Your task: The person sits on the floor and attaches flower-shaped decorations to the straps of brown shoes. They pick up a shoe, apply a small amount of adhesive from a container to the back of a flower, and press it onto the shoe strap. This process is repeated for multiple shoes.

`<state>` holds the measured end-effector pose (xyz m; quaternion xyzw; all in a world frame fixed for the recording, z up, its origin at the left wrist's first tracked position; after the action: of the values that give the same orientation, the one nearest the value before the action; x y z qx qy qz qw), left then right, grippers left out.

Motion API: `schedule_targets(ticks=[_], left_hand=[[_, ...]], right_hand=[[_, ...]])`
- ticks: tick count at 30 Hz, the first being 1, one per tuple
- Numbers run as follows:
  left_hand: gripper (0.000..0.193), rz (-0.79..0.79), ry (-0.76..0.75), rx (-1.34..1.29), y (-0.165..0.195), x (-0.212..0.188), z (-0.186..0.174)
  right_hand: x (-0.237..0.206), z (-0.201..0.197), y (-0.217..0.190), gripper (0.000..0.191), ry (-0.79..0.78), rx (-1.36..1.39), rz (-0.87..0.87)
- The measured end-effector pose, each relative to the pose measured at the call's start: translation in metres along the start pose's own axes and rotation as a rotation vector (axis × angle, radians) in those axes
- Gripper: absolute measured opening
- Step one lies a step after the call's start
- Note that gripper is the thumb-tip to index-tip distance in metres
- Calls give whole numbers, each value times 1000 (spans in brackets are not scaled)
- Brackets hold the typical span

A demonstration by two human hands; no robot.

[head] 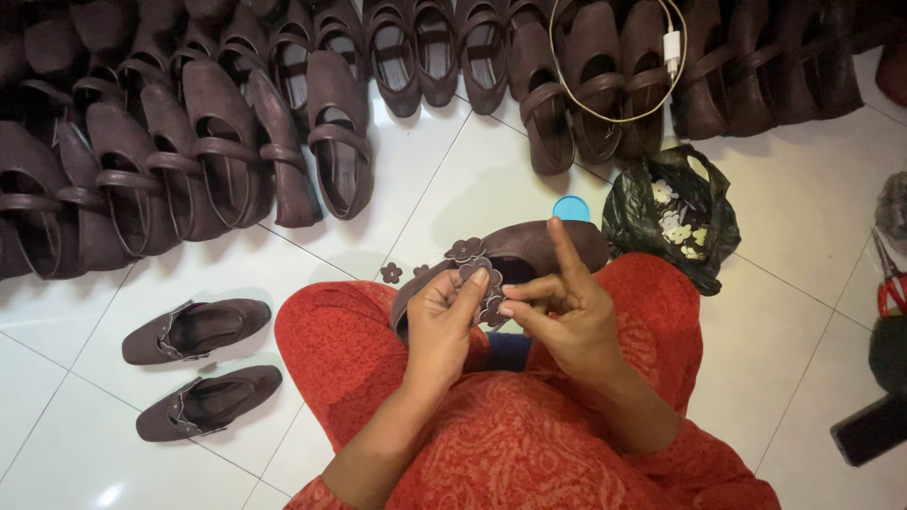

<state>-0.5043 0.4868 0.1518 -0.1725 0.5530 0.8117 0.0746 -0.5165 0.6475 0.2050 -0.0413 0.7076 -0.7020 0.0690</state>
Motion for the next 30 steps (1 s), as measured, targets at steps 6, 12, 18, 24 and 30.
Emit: schedule_targets(ticks=[6, 12, 18, 24, 30], left_hand=[[22, 33, 17, 32, -4, 1, -3], [19, -41, 17, -53, -7, 8, -2], [26, -144, -37, -108, -7, 9, 1], [29, -164, -33, -59, -4, 9, -3], [39, -122, -124, -272, 7, 10, 4]], right_hand=[[-2, 1, 0, 104, 36, -17, 2], [1, 4, -1, 101, 68, -48, -24], [9, 7, 5, 99, 70, -46, 18], [13, 6, 2, 96, 39, -62, -31], [4, -20, -15, 86, 263, 80, -271]])
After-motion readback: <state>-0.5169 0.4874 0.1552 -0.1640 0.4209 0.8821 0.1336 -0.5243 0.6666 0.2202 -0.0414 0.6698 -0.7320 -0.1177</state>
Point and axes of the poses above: each hand's wrist, its own x-axis towards the middle knuckle, its own z-axis out of the palm, y = z × x, the point moved 10 cm from there along x, towards the middle knuckle, and after that the axes turned 4 degrees about x, right-handed, at the moved point
